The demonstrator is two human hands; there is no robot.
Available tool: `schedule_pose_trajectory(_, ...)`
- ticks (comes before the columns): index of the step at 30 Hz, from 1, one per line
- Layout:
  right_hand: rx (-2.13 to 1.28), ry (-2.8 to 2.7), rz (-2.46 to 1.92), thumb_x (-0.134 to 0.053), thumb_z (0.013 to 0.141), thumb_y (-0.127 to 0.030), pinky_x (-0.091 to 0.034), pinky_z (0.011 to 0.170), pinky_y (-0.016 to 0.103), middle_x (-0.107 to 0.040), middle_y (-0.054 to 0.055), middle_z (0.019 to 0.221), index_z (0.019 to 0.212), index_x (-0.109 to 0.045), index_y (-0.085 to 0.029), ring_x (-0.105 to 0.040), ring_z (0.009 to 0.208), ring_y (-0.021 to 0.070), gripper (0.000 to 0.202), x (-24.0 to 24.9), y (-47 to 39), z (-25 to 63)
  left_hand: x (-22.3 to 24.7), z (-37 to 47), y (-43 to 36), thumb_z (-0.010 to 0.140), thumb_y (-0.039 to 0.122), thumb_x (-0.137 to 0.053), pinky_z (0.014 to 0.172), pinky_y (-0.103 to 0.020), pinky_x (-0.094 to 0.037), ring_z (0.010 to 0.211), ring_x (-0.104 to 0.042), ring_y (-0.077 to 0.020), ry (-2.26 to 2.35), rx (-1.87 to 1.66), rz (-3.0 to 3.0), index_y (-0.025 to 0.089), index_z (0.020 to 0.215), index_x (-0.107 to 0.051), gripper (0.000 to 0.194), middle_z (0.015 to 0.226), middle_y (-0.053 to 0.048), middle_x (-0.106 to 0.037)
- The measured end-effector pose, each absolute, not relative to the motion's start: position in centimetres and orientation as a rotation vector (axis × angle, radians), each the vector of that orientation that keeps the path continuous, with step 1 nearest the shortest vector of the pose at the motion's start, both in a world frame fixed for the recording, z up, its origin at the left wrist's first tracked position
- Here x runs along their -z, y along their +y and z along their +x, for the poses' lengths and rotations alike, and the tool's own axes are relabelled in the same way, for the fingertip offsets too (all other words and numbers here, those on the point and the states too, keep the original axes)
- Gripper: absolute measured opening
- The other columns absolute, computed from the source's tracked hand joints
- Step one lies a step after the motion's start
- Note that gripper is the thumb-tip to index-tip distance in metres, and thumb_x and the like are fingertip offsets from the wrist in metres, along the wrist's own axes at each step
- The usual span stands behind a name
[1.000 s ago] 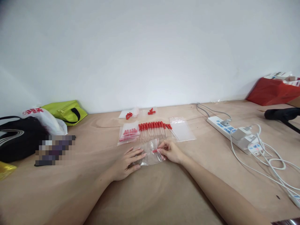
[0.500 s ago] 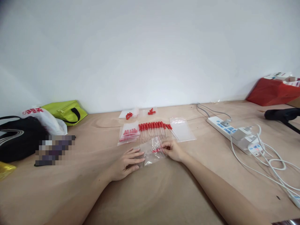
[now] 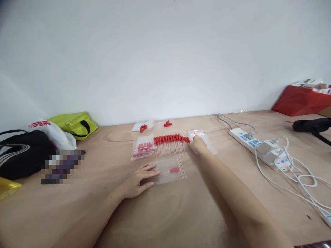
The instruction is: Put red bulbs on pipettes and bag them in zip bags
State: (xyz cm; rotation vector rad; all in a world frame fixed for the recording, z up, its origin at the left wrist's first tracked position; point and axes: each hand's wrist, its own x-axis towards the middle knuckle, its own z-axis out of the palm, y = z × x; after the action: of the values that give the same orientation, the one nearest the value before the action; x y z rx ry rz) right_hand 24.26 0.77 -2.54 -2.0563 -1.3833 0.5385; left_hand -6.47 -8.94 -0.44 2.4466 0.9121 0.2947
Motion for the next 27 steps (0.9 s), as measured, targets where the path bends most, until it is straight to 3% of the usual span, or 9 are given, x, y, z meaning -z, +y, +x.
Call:
schedule_pose_trajectory(3,-0.590,-1.345,-1.976,-0.065,0.056,-0.022,-0.039,0.056,0.029,-0.061,0.008,0.068,0.108,-0.049,-0.012,-0.056,0.064,0.0223,0.055,2.1,0.5,24.1,0.4,-6.4,-9.0,0.080,0.026,-0.049,0.105,-0.046,-0.018,0.126,-0.031,-0.0203,0.916,-0.299,2.447,0.030,0.123,-0.044,0.043,0.127,0.001,-0.048)
schedule_pose_trajectory(6,-0.664,-1.335,-1.771,-0.058,0.062,-0.021,-0.039,0.056,0.028,-0.055,-0.001,0.056,0.125,-0.031,-0.010,-0.052,0.054,0.0175,0.070,1.6,-1.2,23.9,0.5,-6.3,-9.0,0.084,0.028,-0.044,0.105,-0.046,-0.018,0.125,-0.033,-0.0193,0.924,-0.323,2.436,0.030,0.118,-0.050,0.034,0.123,0.001,-0.052)
schedule_pose_trajectory(11,-0.934,-1.206,-1.374,-0.052,0.068,-0.032,-0.038,0.044,0.024,-0.045,-0.009,0.054,0.130,-0.012,-0.018,-0.045,0.042,0.0111,0.075,2.2,-5.4,22.5,1.0,-6.3,-8.9,0.085,0.027,-0.043,0.105,-0.046,-0.019,0.124,-0.034,-0.0186,0.928,-0.346,2.453,0.031,0.117,-0.051,0.033,0.122,0.002,-0.053)
schedule_pose_trajectory(20,-1.023,-0.884,-1.208,-0.058,0.063,-0.048,-0.049,0.050,0.029,-0.049,-0.008,0.061,0.108,-0.025,-0.024,-0.054,0.049,0.0124,0.060,4.0,-7.6,19.4,0.8,-6.2,-8.9,0.084,0.027,-0.045,0.106,-0.044,-0.019,0.124,-0.034,-0.0181,0.951,-0.295,2.489,0.028,0.122,-0.045,0.038,0.126,0.001,-0.050)
schedule_pose_trajectory(27,-1.179,-0.994,-1.176,-0.062,0.060,-0.049,-0.047,0.054,0.029,-0.054,-0.002,0.064,0.083,-0.048,-0.021,-0.054,0.055,0.0127,0.039,3.8,-8.7,18.5,0.6,-6.2,-9.3,0.085,0.031,-0.044,0.107,-0.041,-0.019,0.125,-0.032,-0.0170,0.994,-0.317,2.527,0.027,0.132,-0.029,0.049,0.134,-0.001,-0.039)
